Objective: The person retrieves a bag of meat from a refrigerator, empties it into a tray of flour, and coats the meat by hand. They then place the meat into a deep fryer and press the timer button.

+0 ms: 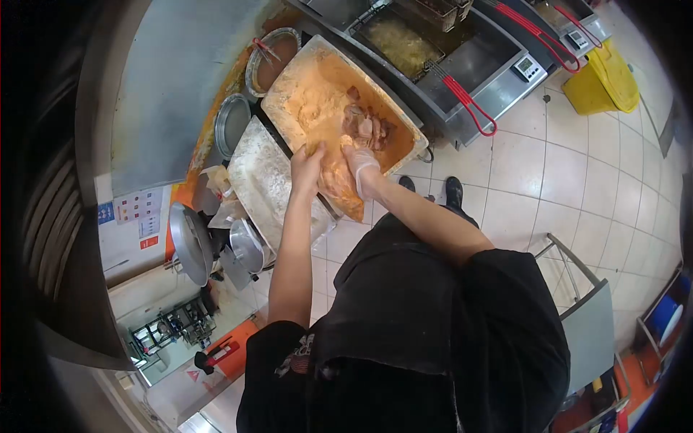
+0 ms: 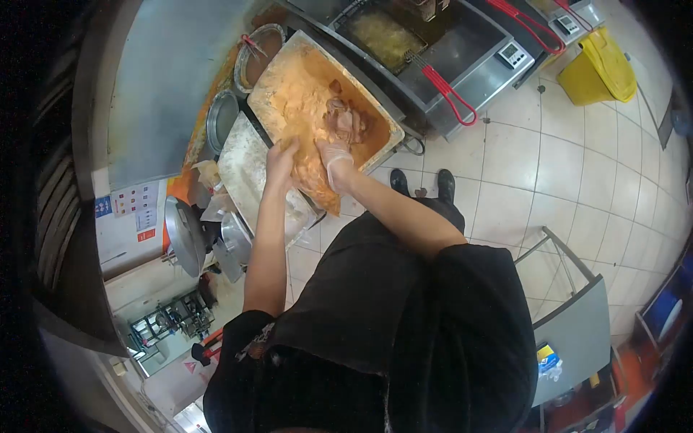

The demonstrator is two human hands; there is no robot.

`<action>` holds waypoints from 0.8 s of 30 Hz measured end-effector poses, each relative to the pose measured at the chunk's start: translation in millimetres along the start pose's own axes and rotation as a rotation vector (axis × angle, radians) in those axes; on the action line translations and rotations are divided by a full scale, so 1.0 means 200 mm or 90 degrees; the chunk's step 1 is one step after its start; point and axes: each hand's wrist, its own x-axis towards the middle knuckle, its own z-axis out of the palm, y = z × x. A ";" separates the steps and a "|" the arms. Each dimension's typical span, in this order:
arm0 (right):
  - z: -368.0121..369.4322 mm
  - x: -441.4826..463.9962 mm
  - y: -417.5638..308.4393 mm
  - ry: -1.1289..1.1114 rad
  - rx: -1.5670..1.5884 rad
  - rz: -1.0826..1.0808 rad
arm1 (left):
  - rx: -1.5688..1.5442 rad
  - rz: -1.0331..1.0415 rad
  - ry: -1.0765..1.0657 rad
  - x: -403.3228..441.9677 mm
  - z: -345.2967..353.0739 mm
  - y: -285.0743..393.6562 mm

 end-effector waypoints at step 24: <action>0.72 -0.17 0.42 -0.556 -0.832 -0.497 | -0.139 0.359 0.480 -0.86 -0.73 0.09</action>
